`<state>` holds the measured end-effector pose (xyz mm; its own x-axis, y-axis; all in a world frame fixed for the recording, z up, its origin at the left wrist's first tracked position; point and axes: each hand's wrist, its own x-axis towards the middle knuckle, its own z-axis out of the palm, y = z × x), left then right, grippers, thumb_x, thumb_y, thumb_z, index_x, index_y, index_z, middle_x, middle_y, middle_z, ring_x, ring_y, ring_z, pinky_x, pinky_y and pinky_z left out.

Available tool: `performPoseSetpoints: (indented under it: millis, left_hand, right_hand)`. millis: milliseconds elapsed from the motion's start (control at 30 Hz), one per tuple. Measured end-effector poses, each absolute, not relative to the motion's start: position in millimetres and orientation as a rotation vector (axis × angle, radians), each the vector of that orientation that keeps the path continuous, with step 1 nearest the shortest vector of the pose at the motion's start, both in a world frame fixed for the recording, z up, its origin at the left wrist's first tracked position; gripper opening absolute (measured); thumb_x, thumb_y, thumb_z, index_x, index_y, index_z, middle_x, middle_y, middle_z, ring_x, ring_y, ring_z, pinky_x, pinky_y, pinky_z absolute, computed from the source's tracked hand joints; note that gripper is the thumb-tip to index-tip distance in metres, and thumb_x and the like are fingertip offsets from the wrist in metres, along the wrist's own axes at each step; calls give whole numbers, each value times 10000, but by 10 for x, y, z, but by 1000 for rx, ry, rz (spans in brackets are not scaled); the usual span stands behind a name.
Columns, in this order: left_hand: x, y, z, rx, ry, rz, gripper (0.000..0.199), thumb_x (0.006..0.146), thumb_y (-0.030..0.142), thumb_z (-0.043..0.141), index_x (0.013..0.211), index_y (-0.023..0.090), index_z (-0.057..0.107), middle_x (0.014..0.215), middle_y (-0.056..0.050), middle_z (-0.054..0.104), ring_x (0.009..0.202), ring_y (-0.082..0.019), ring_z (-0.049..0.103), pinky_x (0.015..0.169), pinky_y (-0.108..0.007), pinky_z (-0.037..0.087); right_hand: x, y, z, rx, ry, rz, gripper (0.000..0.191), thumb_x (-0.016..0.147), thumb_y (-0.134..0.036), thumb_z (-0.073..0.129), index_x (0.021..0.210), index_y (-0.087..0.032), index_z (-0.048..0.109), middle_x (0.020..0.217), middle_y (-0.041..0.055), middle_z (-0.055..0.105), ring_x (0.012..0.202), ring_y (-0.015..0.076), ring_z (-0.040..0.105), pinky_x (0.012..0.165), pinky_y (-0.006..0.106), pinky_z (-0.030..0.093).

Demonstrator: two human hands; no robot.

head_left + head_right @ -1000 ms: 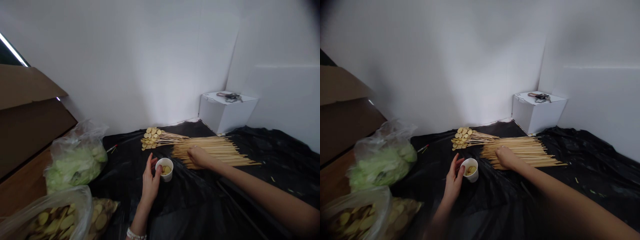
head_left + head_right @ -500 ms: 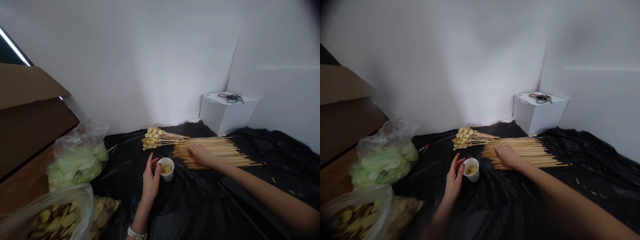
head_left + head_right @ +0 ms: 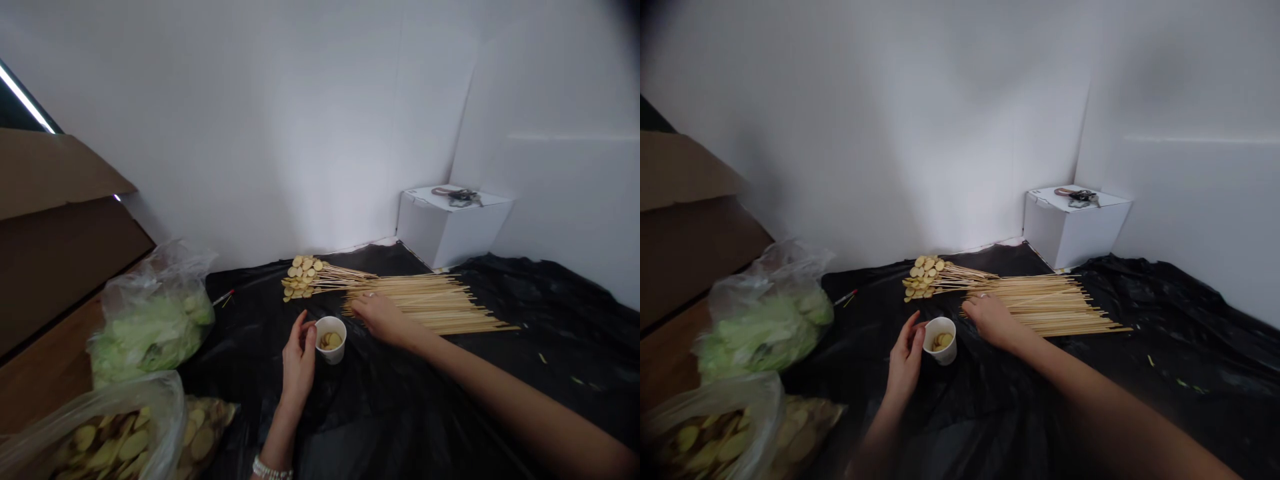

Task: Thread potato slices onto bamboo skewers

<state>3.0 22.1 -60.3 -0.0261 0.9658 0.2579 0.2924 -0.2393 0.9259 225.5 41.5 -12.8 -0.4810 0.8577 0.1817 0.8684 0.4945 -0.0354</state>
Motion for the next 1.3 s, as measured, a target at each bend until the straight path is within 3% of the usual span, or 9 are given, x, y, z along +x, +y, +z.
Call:
performPoseSetpoints:
  millis: [133,300,433,567,700,867,967,1133,1300]
  left_hand:
    - [36,220,-595,1581,1345,1307,501,856,438,491,1291,187,495,1090,-101,670,965,-211,638,849,-340,488]
    - [40,215,-571,1592,1369,1323,477,841,426,518,1257,192,529,1024,-81,683,904,-196,648,805,-320,502]
    - [45,193,-544,1623,1407,1339,430,826,410,534,1189,185,592,930,-68,698,819,-194,656,735,-305,514]
    - [55,158,-523,1724,1424,1330,363,842,358,515,1146,193,625,949,-67,695,855,-199,650,780,-314,500]
    - [70,126,-498,1819,1380,1336,305,855,300,488,1100,195,637,1010,-74,685,924,-207,632,841,-325,475]
    - [67,99,-431,1949,1306,1286,229,856,201,414,866,199,643,967,-66,679,919,-199,621,824,-325,474]
    - [43,89,-390,2076,1219,1161,267,785,98,404,800,205,648,1097,-62,653,1014,-198,592,898,-342,447]
    - [10,73,-343,2215,1230,865,422,652,33,447,937,245,676,1266,-26,579,1124,-210,539,988,-366,394]
    - [3,44,-280,2324,1208,733,522,632,27,467,1056,269,652,1182,-19,632,1084,-215,559,970,-365,407]
  right_hand:
    - [2153,409,-99,-1478,-2566,-158,178,847,-93,445,945,-150,583,968,98,630,965,215,526,781,293,343]
    - [2082,352,-25,-1644,-2446,-42,227,844,-83,431,998,-168,575,989,83,640,831,176,574,678,260,341]
    - [2054,272,26,-1677,-2303,178,275,943,-267,364,881,-180,617,892,66,677,793,166,589,666,253,329]
    - [2017,163,100,-1618,-2318,382,389,932,-429,388,774,-174,635,789,58,685,684,150,584,595,247,305]
    - [1952,63,149,-1592,-2351,470,353,929,-367,397,773,-168,642,784,62,689,674,142,597,571,235,302]
    - [1872,-8,116,-1678,-2372,437,360,948,-352,347,846,-168,639,806,79,695,708,169,631,586,242,313]
    - [1849,-40,88,-1694,-2418,404,383,958,-365,316,881,-170,636,808,91,695,714,185,641,588,245,321]
    - [1848,-89,89,-1712,-2432,391,365,955,-352,314,905,-177,632,843,96,698,738,193,645,594,247,322]
    - [1851,-136,101,-1692,-2427,410,357,950,-365,327,894,-183,629,827,86,696,746,197,645,579,254,302]
